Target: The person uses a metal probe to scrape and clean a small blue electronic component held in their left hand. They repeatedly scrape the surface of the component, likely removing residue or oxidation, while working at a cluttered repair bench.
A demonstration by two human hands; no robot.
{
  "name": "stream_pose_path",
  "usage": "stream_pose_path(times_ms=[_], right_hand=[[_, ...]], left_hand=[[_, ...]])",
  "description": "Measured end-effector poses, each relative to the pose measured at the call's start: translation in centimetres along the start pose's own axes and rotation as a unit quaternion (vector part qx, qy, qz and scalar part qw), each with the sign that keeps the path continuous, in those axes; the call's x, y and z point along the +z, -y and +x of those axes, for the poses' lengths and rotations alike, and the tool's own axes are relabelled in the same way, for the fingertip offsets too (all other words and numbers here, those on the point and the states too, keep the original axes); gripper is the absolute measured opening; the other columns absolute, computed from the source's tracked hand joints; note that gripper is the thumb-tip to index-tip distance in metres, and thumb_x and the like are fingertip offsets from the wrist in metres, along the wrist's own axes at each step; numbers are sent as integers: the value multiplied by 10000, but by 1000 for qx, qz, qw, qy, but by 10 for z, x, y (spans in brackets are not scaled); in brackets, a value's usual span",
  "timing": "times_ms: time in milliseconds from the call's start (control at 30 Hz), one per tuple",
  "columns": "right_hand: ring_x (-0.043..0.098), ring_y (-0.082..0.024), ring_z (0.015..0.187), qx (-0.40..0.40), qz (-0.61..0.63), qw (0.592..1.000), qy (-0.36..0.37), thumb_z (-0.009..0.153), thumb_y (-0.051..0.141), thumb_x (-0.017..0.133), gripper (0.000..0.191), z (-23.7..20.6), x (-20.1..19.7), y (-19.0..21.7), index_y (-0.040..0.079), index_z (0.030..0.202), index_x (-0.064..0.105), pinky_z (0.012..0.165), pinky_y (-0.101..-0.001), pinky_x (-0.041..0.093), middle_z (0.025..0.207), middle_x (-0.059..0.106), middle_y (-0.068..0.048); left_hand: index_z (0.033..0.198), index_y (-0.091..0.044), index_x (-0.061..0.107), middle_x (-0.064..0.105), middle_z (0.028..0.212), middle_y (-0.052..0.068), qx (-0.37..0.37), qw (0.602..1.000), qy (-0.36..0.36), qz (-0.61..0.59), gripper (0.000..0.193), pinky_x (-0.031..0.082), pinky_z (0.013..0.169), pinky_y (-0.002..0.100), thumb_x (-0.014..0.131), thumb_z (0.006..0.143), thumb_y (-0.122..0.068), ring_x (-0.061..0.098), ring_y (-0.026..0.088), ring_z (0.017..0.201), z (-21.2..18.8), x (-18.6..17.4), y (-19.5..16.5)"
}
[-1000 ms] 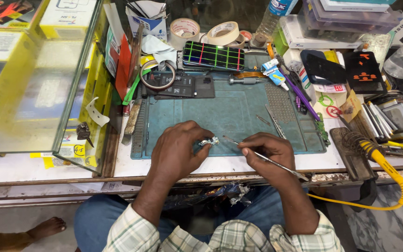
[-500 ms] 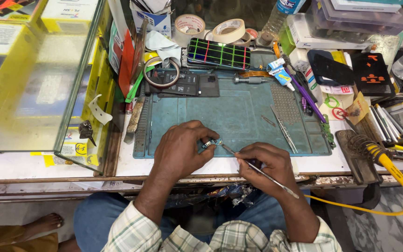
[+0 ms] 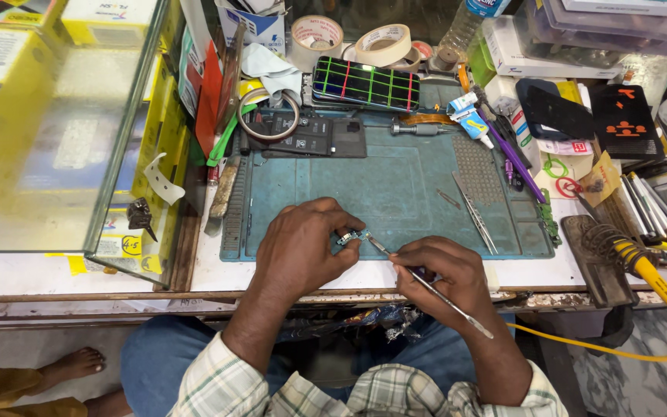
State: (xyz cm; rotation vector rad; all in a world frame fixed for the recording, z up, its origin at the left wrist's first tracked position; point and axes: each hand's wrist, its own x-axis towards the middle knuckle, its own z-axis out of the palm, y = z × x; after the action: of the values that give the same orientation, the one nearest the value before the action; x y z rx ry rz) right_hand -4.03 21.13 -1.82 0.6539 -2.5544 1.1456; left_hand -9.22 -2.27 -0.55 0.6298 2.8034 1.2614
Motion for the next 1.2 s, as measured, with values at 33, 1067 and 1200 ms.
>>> stream_pose_path(times_ms=[33,1067,1200], right_hand=[[723,-119,709,12,9,1000,-2,836,98,803,143,0,0,1,46,967,778,543,-250,528,920,778,-87],[722,-112,751,38,63,997,1,836,43,774,119,-1,-4,-8,11,951,770,615,-243,545,925,781,-101],[730,-121,772,15,53,998,0,843,59,785,131,0,-4,-7,12,965,769,630,-244,553,928,774,-101]], left_hand=[[984,-162,817,729,888,11,3,1000,-1,0,238,512,870,420,779,755,-213,717,232,856,0,0,0],[963,-138,811,732,901,20,18,1000,-15,1,233,520,831,422,788,742,-209,717,245,851,-1,0,0],[962,-143,810,731,897,18,14,1000,-17,-6,233,525,843,410,784,740,-207,726,229,853,0,2,0]])
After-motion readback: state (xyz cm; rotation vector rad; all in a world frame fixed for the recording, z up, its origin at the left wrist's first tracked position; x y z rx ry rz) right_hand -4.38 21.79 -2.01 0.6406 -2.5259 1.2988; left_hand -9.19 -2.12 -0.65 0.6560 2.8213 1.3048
